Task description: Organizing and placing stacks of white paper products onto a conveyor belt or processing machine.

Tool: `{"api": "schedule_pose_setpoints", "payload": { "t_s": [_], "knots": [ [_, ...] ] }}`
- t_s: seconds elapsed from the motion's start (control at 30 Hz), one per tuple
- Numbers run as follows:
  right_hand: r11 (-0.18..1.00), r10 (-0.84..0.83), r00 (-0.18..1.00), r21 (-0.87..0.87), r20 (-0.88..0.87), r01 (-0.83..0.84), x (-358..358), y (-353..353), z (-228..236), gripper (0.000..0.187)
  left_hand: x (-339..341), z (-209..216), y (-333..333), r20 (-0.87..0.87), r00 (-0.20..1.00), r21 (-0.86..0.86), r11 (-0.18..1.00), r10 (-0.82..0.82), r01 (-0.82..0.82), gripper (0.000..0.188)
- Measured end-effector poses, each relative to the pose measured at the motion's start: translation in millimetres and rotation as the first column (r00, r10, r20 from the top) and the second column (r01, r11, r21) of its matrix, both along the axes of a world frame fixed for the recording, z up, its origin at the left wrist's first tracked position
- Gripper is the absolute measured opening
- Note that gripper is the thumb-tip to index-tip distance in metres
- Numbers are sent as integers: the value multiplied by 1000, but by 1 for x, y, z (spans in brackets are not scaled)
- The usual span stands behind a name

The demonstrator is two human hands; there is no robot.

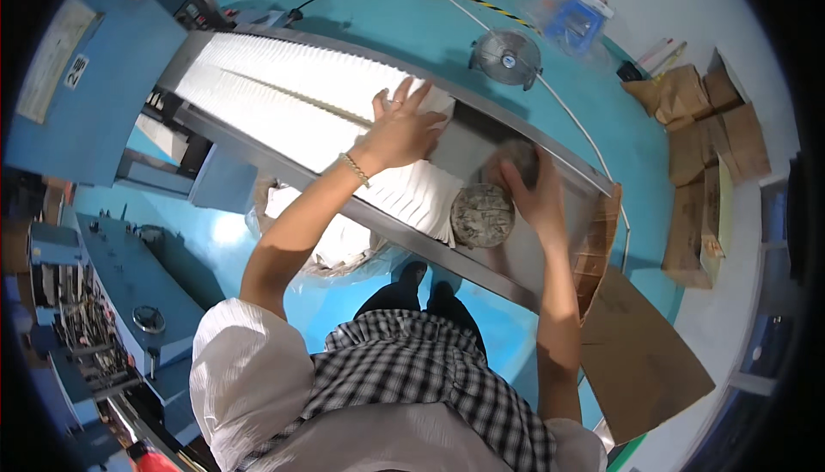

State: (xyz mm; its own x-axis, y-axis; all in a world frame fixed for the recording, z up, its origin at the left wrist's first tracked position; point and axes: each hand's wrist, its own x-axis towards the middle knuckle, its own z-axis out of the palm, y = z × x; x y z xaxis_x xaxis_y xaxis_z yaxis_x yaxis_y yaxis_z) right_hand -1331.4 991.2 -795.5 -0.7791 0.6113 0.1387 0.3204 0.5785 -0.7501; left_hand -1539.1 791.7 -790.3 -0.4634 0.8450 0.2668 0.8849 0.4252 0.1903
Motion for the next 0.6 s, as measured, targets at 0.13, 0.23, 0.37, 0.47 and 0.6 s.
{"api": "schedule_pose_setpoints", "payload": {
  "t_s": [0.13,0.23,0.37,0.47,0.6],
  "knots": [
    [850,142,948,-455,-287,-265,-23,-32,22,67,37,7,-23,51,997,168,984,56,-64,45],
    [864,504,860,73,-86,-499,-1,-40,28,72,98,22,-51,340,936,200,966,88,-163,63],
    [779,598,785,113,162,-617,30,-47,34,80,176,6,-49,273,961,207,973,39,-99,76],
    [780,613,789,121,49,-613,33,-43,25,78,186,-2,-38,260,959,292,937,114,-190,85],
    [798,602,797,13,47,-603,40,-32,27,69,186,-14,-36,143,945,220,922,292,-319,85]
  ]
}}
